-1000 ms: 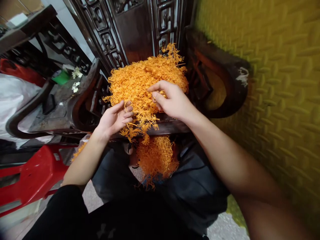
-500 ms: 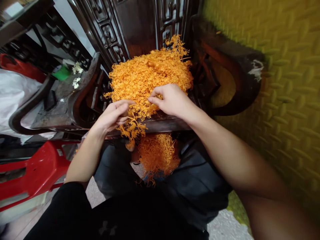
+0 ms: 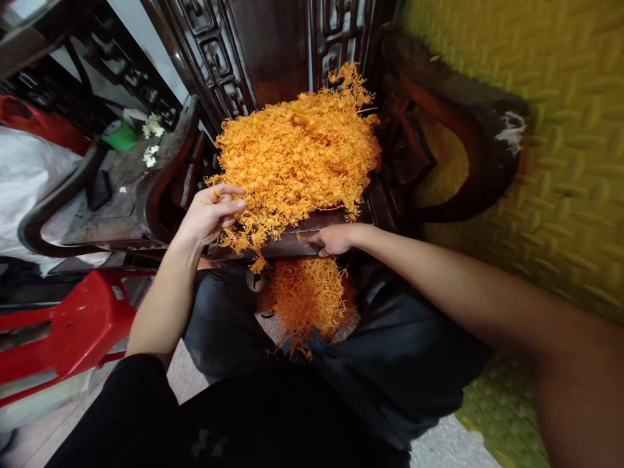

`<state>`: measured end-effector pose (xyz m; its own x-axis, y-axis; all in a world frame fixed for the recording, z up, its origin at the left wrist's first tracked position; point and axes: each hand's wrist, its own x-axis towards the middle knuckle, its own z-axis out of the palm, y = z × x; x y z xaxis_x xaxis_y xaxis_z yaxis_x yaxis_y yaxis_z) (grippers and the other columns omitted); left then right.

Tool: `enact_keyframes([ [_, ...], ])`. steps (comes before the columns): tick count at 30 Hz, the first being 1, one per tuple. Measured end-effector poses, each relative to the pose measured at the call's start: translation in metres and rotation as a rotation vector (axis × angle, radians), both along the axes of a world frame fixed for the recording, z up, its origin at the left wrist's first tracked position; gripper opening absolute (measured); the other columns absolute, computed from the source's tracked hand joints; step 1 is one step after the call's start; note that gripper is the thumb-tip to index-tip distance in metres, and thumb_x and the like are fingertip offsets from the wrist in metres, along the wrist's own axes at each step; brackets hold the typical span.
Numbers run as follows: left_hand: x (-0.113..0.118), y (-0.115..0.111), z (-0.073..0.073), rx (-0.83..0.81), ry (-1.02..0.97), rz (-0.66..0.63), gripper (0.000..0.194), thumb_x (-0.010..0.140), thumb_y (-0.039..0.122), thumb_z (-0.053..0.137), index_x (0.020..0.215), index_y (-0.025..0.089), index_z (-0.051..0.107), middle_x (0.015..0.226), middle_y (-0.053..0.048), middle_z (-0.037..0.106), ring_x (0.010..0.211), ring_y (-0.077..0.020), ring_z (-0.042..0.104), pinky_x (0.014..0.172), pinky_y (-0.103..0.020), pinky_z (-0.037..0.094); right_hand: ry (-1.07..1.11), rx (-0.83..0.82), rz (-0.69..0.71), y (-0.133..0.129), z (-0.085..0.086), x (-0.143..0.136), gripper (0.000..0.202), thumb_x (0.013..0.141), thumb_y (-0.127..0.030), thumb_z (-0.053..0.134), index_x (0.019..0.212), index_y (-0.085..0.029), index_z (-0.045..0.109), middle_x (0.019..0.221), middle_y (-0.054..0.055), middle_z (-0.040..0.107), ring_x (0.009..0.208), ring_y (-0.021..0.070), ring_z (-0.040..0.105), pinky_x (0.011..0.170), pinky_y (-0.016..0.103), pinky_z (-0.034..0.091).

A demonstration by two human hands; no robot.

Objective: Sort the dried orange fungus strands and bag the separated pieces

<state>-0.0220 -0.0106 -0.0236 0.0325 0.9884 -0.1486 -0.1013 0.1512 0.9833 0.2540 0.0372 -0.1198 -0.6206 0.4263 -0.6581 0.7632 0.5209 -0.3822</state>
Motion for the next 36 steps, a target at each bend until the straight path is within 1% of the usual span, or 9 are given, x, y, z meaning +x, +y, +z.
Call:
enact_keyframes([
  [3, 0.001, 0.001, 0.004, -0.017, -0.123, -0.007, 0.023, 0.066, 0.014, 0.090, 0.084, 0.015, 0.075, 0.051, 0.012, 0.032, 0.040, 0.0005, 0.020, 0.039, -0.018, 0.015, 0.186, -0.078, 0.009, 0.000, 0.013, 0.004, 0.047, 0.094, -0.029, 0.065, 0.140, -0.024, 0.071, 0.136, 0.007, 0.073, 0.118, 0.0276, 0.073, 0.103, 0.035, 0.052],
  [8, 0.008, 0.002, 0.011, -0.052, -0.219, 0.016, 0.015, 0.074, 0.008, 0.081, 0.082, 0.017, 0.073, 0.052, 0.012, 0.029, 0.040, -0.0002, 0.017, 0.037, -0.017, 0.014, 0.234, 0.268, -0.119, -0.003, 0.022, -0.017, 0.058, 0.094, -0.036, 0.064, 0.150, -0.019, 0.062, 0.126, 0.016, 0.076, 0.107, 0.0323, 0.074, 0.092, 0.042, 0.055],
  [12, 0.011, 0.002, 0.015, -0.042, -0.321, 0.052, 0.014, 0.079, 0.006, 0.075, 0.085, 0.018, 0.070, 0.052, 0.012, 0.027, 0.038, -0.0003, 0.016, 0.036, -0.015, 0.015, 0.527, 0.078, -0.078, -0.013, 0.035, -0.030, 0.049, 0.091, -0.044, 0.069, 0.133, -0.018, 0.073, 0.109, 0.011, 0.079, 0.088, 0.0251, 0.072, 0.079, 0.036, 0.054],
  [17, 0.015, -0.001, 0.015, -0.011, -0.398, 0.047, 0.014, 0.081, 0.006, 0.074, 0.086, 0.017, 0.068, 0.054, 0.012, 0.026, 0.039, -0.0007, 0.016, 0.036, -0.014, 0.016, 1.086, -0.336, -0.485, -0.022, 0.066, -0.022, 0.090, 0.076, -0.060, 0.084, 0.149, -0.018, 0.053, 0.069, -0.005, 0.059, 0.049, 0.0094, 0.043, 0.046, 0.025, 0.033],
  [20, 0.020, -0.001, 0.013, -0.014, -0.401, 0.024, 0.014, 0.079, 0.010, 0.078, 0.088, 0.017, 0.069, 0.055, 0.012, 0.027, 0.041, -0.0011, 0.019, 0.038, -0.014, 0.018, 1.239, -0.471, -0.588, -0.021, 0.074, -0.022, 0.073, 0.074, -0.063, 0.087, 0.126, -0.016, 0.064, 0.057, -0.009, 0.046, 0.044, 0.0063, 0.033, 0.042, 0.023, 0.021],
  [23, 0.025, -0.004, 0.009, -0.019, -0.286, -0.017, 0.021, 0.078, 0.019, 0.084, 0.098, 0.017, 0.075, 0.058, 0.010, 0.036, 0.044, -0.0017, 0.027, 0.040, -0.016, 0.020, 1.306, -0.398, -0.694, -0.019, 0.074, -0.026, 0.049, 0.082, -0.064, 0.079, 0.094, -0.018, 0.066, 0.050, -0.009, 0.039, 0.042, 0.0059, 0.029, 0.040, 0.024, 0.017],
  [26, 0.030, -0.007, 0.005, -0.020, -0.077, -0.060, 0.031, 0.077, 0.030, 0.088, 0.104, 0.018, 0.078, 0.060, 0.007, 0.045, 0.045, -0.0019, 0.030, 0.041, -0.019, 0.016, 1.321, -0.304, -0.727, -0.018, 0.074, -0.029, 0.048, 0.082, -0.064, 0.079, 0.080, -0.020, 0.061, 0.050, -0.008, 0.038, 0.042, 0.0061, 0.029, 0.041, 0.025, 0.017],
  [32, 0.031, -0.010, 0.006, -0.036, 0.059, -0.059, 0.029, 0.068, 0.032, 0.092, 0.072, 0.013, 0.071, 0.063, 0.000, 0.061, 0.043, -0.0010, 0.039, 0.041, -0.017, 0.020, 1.354, -0.076, -0.833, -0.009, 0.078, -0.025, 0.051, 0.087, -0.065, 0.074, 0.070, -0.021, 0.055, 0.052, -0.006, 0.039, 0.045, 0.0069, 0.031, 0.043, 0.026, 0.020],
  [36, 0.018, -0.010, 0.014, -0.008, 0.019, 0.054, 0.022, 0.065, 0.021, 0.088, 0.066, 0.012, 0.068, 0.054, 0.000, 0.059, 0.038, 0.0002, 0.034, 0.039, -0.017, 0.016, 1.514, 0.100, -1.277, 0.018, 0.092, 0.003, 0.039, 0.102, -0.042, 0.063, 0.070, -0.020, 0.057, 0.049, -0.007, 0.037, 0.039, 0.0057, 0.030, 0.043, 0.028, 0.017],
])
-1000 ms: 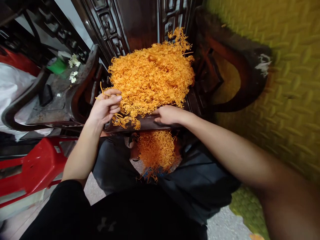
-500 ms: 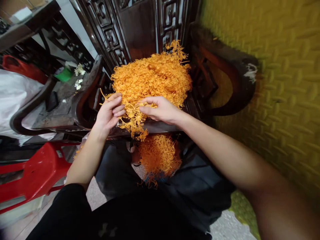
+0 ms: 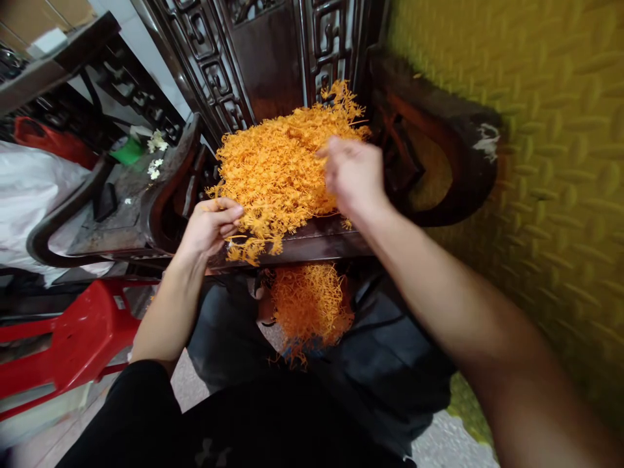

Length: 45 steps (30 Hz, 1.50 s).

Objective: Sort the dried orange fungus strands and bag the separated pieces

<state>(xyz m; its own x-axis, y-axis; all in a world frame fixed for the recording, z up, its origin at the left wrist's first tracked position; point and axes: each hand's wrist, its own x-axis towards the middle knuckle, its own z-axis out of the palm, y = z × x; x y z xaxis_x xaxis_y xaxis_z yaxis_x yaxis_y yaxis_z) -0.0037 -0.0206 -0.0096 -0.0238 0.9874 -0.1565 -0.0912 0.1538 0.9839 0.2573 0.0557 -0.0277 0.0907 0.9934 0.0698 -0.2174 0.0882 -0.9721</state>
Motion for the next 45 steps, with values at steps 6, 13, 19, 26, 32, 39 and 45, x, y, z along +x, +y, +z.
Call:
enact_keyframes([
  [6, -0.008, -0.001, 0.002, -0.023, -0.137, -0.038, 0.020, 0.069, 0.019, 0.086, 0.067, 0.012, 0.067, 0.056, 0.000, 0.062, 0.036, 0.0009, 0.032, 0.037, -0.016, 0.016, 0.038, -0.138, 0.263, -0.002, 0.004, 0.021, 0.013, 0.093, -0.024, 0.070, 0.087, -0.013, 0.067, 0.095, 0.013, 0.073, 0.061, 0.0112, 0.064, 0.044, 0.025, 0.028],
  [13, 0.007, -0.001, 0.003, -0.010, -0.231, -0.119, 0.027, 0.071, 0.027, 0.089, 0.071, 0.012, 0.066, 0.059, 0.002, 0.060, 0.036, 0.0020, 0.029, 0.037, -0.015, 0.016, -0.074, -0.091, 0.729, -0.029, -0.009, -0.019, 0.058, 0.082, -0.070, 0.076, 0.103, -0.017, 0.069, 0.057, -0.008, 0.039, 0.047, 0.0068, 0.028, 0.045, 0.026, 0.013],
  [19, 0.032, -0.002, -0.008, 0.145, -0.134, 0.019, 0.034, 0.074, 0.033, 0.089, 0.071, 0.016, 0.060, 0.055, 0.005, 0.055, 0.041, -0.0014, 0.035, 0.041, -0.017, 0.021, -0.350, 0.106, 0.711, -0.040, -0.006, -0.042, 0.060, 0.076, -0.077, 0.075, 0.084, -0.018, 0.066, 0.060, -0.004, 0.048, 0.061, 0.0122, 0.042, 0.055, 0.028, 0.027],
  [26, 0.022, -0.003, -0.009, 0.332, 0.233, 0.160, 0.039, 0.077, 0.043, 0.087, 0.070, 0.019, 0.057, 0.056, 0.006, 0.047, 0.047, -0.0065, 0.037, 0.046, -0.023, 0.026, -0.614, 0.322, 0.565, -0.034, -0.002, -0.046, 0.056, 0.097, -0.063, 0.058, 0.063, -0.020, 0.045, 0.057, -0.004, 0.039, 0.057, 0.0106, 0.034, 0.058, 0.030, 0.023],
  [32, -0.006, 0.001, 0.012, 0.358, 0.256, 0.340, 0.038, 0.075, 0.033, 0.087, 0.066, 0.019, 0.053, 0.057, 0.006, 0.048, 0.049, -0.0064, 0.036, 0.045, -0.021, 0.025, -0.789, 0.386, 0.499, -0.020, 0.002, -0.018, 0.042, 0.097, -0.044, 0.059, 0.064, -0.020, 0.051, 0.058, -0.001, 0.048, 0.058, 0.0124, 0.040, 0.060, 0.031, 0.026],
  [39, -0.022, 0.007, 0.023, 0.209, -0.086, 0.302, 0.043, 0.077, 0.029, 0.086, 0.065, 0.018, 0.047, 0.055, 0.008, 0.040, 0.042, -0.0012, 0.025, 0.038, -0.016, 0.015, -0.573, 0.212, 0.330, -0.008, -0.014, -0.005, 0.050, 0.095, -0.061, 0.063, 0.067, -0.021, 0.051, 0.055, -0.002, 0.049, 0.053, 0.0110, 0.041, 0.052, 0.027, 0.029],
  [45, -0.023, 0.001, 0.025, 0.187, -0.129, 0.269, 0.044, 0.076, 0.029, 0.086, 0.067, 0.018, 0.046, 0.055, 0.008, 0.041, 0.042, -0.0006, 0.026, 0.037, -0.013, 0.015, -0.083, -0.016, 0.221, -0.001, -0.014, 0.005, 0.043, 0.086, -0.059, 0.076, 0.080, -0.019, 0.061, 0.068, 0.002, 0.060, 0.050, 0.0109, 0.054, 0.040, 0.023, 0.027],
])
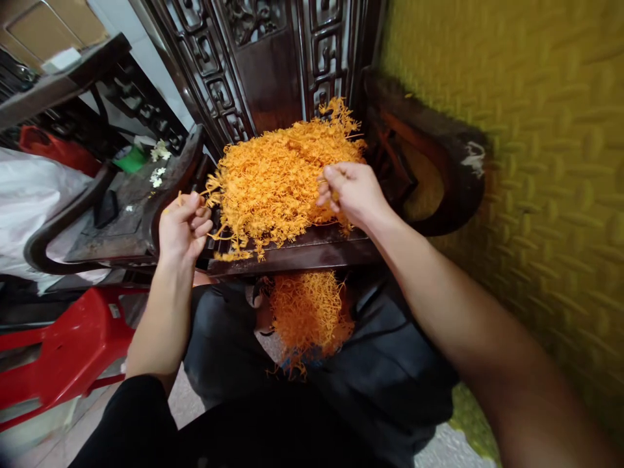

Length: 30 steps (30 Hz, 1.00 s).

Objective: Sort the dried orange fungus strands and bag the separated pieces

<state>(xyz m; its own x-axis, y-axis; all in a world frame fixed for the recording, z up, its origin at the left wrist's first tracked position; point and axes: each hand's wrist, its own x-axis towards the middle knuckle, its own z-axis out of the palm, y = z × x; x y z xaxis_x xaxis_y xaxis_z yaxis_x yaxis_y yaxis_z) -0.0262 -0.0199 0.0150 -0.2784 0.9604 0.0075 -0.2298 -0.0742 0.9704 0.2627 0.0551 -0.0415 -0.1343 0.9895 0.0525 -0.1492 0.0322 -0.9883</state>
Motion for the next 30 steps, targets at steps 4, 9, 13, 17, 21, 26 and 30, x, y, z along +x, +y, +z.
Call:
enact_keyframes([
  [4, 0.019, -0.007, -0.003, -0.025, -0.008, -0.144, 0.043, 0.072, 0.029, 0.090, 0.067, 0.017, 0.049, 0.057, 0.006, 0.047, 0.043, -0.0001, 0.028, 0.038, -0.013, 0.016, 0.088, -0.057, 0.286, -0.017, 0.004, -0.020, 0.037, 0.082, -0.046, 0.083, 0.098, -0.015, 0.069, 0.098, 0.012, 0.071, 0.074, 0.0160, 0.069, 0.040, 0.023, 0.027],
  [9, 0.031, -0.008, -0.007, -0.093, -0.006, -0.238, 0.043, 0.068, 0.031, 0.091, 0.067, 0.017, 0.051, 0.055, 0.007, 0.045, 0.042, 0.0002, 0.026, 0.039, -0.013, 0.015, 0.143, -0.162, 0.488, -0.025, 0.010, -0.033, 0.048, 0.086, -0.059, 0.077, 0.107, -0.018, 0.066, 0.068, -0.004, 0.050, 0.049, 0.0062, 0.037, 0.041, 0.024, 0.014],
  [13, 0.034, -0.007, -0.012, -0.145, 0.052, -0.303, 0.043, 0.068, 0.033, 0.092, 0.066, 0.017, 0.053, 0.055, 0.007, 0.043, 0.043, -0.0008, 0.027, 0.041, -0.016, 0.015, 0.014, -0.170, 0.734, -0.024, 0.010, -0.032, 0.061, 0.078, -0.076, 0.075, 0.095, -0.019, 0.064, 0.057, -0.010, 0.034, 0.045, 0.0053, 0.020, 0.044, 0.027, 0.007],
  [17, 0.045, -0.006, -0.023, -0.085, 0.240, -0.259, 0.042, 0.071, 0.039, 0.091, 0.064, 0.018, 0.056, 0.053, 0.006, 0.044, 0.045, -0.0049, 0.032, 0.043, -0.020, 0.020, -0.157, 0.066, 0.653, -0.033, 0.007, -0.050, 0.048, 0.086, -0.066, 0.073, 0.102, -0.021, 0.069, 0.063, -0.006, 0.049, 0.051, 0.0084, 0.034, 0.049, 0.026, 0.024],
  [21, 0.051, -0.008, -0.024, 0.039, 0.491, -0.158, 0.035, 0.076, 0.040, 0.086, 0.063, 0.018, 0.061, 0.056, 0.003, 0.051, 0.053, -0.0097, 0.041, 0.049, -0.023, 0.028, -0.414, 0.362, 0.504, -0.037, 0.011, -0.063, 0.039, 0.100, -0.054, 0.058, 0.082, -0.019, 0.066, 0.075, 0.000, 0.061, 0.068, 0.0135, 0.050, 0.068, 0.030, 0.037],
  [26, 0.023, -0.006, -0.005, 0.155, 0.746, -0.010, 0.026, 0.075, 0.027, 0.085, 0.063, 0.017, 0.064, 0.060, 0.002, 0.056, 0.060, -0.0108, 0.046, 0.055, -0.023, 0.033, -0.697, 0.502, 0.539, -0.028, 0.018, -0.041, 0.042, 0.101, -0.041, 0.057, 0.066, -0.019, 0.053, 0.061, 0.000, 0.053, 0.059, 0.0129, 0.044, 0.064, 0.032, 0.031],
  [30, -0.010, -0.002, 0.000, 0.141, 0.397, 0.210, 0.038, 0.073, 0.031, 0.085, 0.061, 0.020, 0.051, 0.051, 0.006, 0.041, 0.045, -0.0068, 0.030, 0.045, -0.022, 0.020, -0.568, 0.203, 0.608, -0.018, 0.012, -0.009, 0.043, 0.101, -0.048, 0.057, 0.070, -0.018, 0.062, 0.054, -0.001, 0.054, 0.048, 0.0103, 0.045, 0.052, 0.028, 0.032],
])
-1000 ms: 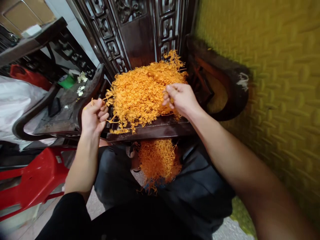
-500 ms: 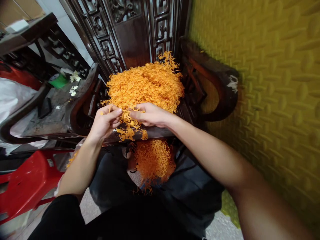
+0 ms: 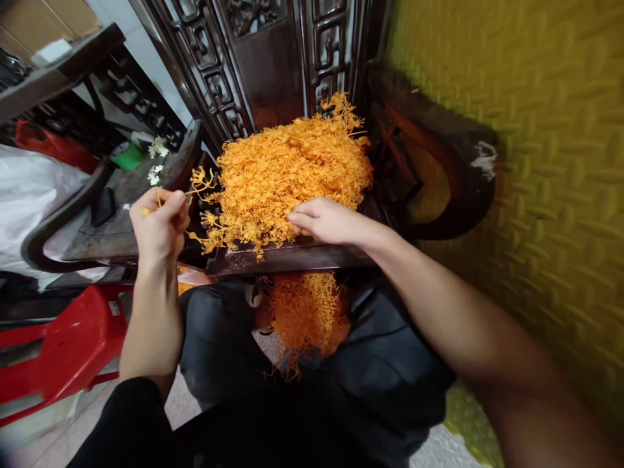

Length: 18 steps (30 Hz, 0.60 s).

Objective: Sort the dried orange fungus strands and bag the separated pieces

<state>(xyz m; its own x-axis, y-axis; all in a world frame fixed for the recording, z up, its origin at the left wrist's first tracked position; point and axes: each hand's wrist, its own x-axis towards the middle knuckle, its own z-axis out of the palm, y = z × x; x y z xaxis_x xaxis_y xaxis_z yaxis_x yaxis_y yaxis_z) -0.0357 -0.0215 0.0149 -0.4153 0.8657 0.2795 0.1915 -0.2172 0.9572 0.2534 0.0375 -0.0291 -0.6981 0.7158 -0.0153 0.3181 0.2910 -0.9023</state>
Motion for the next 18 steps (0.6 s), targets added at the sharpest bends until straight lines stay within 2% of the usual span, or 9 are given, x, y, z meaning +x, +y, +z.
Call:
enact_keyframes([
  [3, -0.004, -0.003, -0.009, -0.109, -0.079, -0.142, 0.039, 0.070, 0.035, 0.089, 0.062, 0.019, 0.054, 0.050, 0.006, 0.040, 0.043, -0.0057, 0.029, 0.044, -0.021, 0.018, 0.225, -0.324, -0.105, 0.006, -0.005, 0.011, 0.043, 0.092, -0.057, 0.067, 0.083, -0.016, 0.069, 0.070, 0.007, 0.069, 0.050, 0.0124, 0.058, 0.041, 0.026, 0.025],
  [5, 0.001, -0.007, -0.017, -0.176, -0.061, -0.249, 0.038, 0.071, 0.037, 0.090, 0.063, 0.019, 0.058, 0.051, 0.005, 0.042, 0.043, -0.0057, 0.031, 0.044, -0.021, 0.018, 0.367, -0.436, -0.163, 0.008, -0.006, 0.011, 0.039, 0.083, -0.052, 0.079, 0.088, -0.014, 0.073, 0.095, 0.015, 0.075, 0.068, 0.0182, 0.071, 0.038, 0.024, 0.023],
  [7, 0.009, -0.010, -0.021, -0.213, -0.036, -0.321, 0.036, 0.072, 0.038, 0.090, 0.064, 0.018, 0.060, 0.051, 0.005, 0.043, 0.044, -0.0059, 0.031, 0.045, -0.022, 0.018, 0.428, -0.519, -0.166, 0.009, -0.005, 0.007, 0.034, 0.076, -0.043, 0.086, 0.092, -0.014, 0.076, 0.107, 0.017, 0.075, 0.079, 0.0202, 0.073, 0.038, 0.022, 0.025],
  [8, 0.012, -0.011, -0.023, -0.228, -0.018, -0.351, 0.036, 0.073, 0.038, 0.089, 0.064, 0.018, 0.061, 0.051, 0.005, 0.044, 0.044, -0.0062, 0.031, 0.045, -0.022, 0.018, 0.440, -0.560, -0.157, 0.008, -0.005, 0.003, 0.033, 0.075, -0.039, 0.088, 0.093, -0.014, 0.076, 0.104, 0.015, 0.076, 0.076, 0.0179, 0.071, 0.038, 0.021, 0.026],
  [10, 0.017, -0.012, -0.022, -0.257, 0.036, -0.407, 0.034, 0.075, 0.039, 0.088, 0.065, 0.018, 0.062, 0.051, 0.004, 0.046, 0.045, -0.0069, 0.033, 0.046, -0.023, 0.020, 0.471, -0.644, -0.142, 0.004, -0.003, -0.006, 0.033, 0.079, -0.040, 0.086, 0.098, -0.014, 0.075, 0.085, 0.008, 0.072, 0.061, 0.0107, 0.061, 0.036, 0.020, 0.024],
  [13, 0.025, -0.013, -0.018, -0.280, 0.176, -0.466, 0.032, 0.078, 0.039, 0.085, 0.066, 0.018, 0.065, 0.054, 0.003, 0.052, 0.049, -0.0085, 0.040, 0.049, -0.023, 0.027, 0.464, -0.736, -0.067, -0.006, -0.002, -0.025, 0.040, 0.088, -0.054, 0.078, 0.097, -0.015, 0.071, 0.061, -0.004, 0.050, 0.044, 0.0054, 0.038, 0.035, 0.021, 0.016],
  [15, 0.028, -0.015, -0.015, -0.298, 0.279, -0.503, 0.031, 0.079, 0.038, 0.085, 0.066, 0.017, 0.066, 0.058, 0.002, 0.056, 0.054, -0.0093, 0.044, 0.051, -0.022, 0.031, 0.434, -0.698, -0.060, -0.006, -0.003, -0.034, 0.042, 0.087, -0.057, 0.078, 0.088, -0.017, 0.066, 0.056, -0.007, 0.042, 0.042, 0.0050, 0.032, 0.036, 0.021, 0.015],
  [16, 0.030, -0.016, -0.014, -0.314, 0.302, -0.517, 0.032, 0.078, 0.037, 0.085, 0.065, 0.017, 0.065, 0.058, 0.001, 0.056, 0.055, -0.0093, 0.045, 0.052, -0.022, 0.031, 0.448, -0.650, -0.123, -0.003, -0.003, -0.036, 0.042, 0.086, -0.056, 0.080, 0.083, -0.018, 0.062, 0.054, -0.007, 0.040, 0.042, 0.0050, 0.031, 0.036, 0.021, 0.016],
  [18, 0.031, -0.019, -0.012, -0.355, 0.246, -0.535, 0.034, 0.077, 0.036, 0.086, 0.063, 0.016, 0.062, 0.057, 0.002, 0.054, 0.053, -0.0083, 0.043, 0.049, -0.021, 0.029, 0.552, -0.533, -0.376, 0.012, -0.003, -0.031, 0.042, 0.087, -0.053, 0.080, 0.078, -0.021, 0.055, 0.053, -0.009, 0.037, 0.042, 0.0054, 0.031, 0.037, 0.020, 0.018],
])
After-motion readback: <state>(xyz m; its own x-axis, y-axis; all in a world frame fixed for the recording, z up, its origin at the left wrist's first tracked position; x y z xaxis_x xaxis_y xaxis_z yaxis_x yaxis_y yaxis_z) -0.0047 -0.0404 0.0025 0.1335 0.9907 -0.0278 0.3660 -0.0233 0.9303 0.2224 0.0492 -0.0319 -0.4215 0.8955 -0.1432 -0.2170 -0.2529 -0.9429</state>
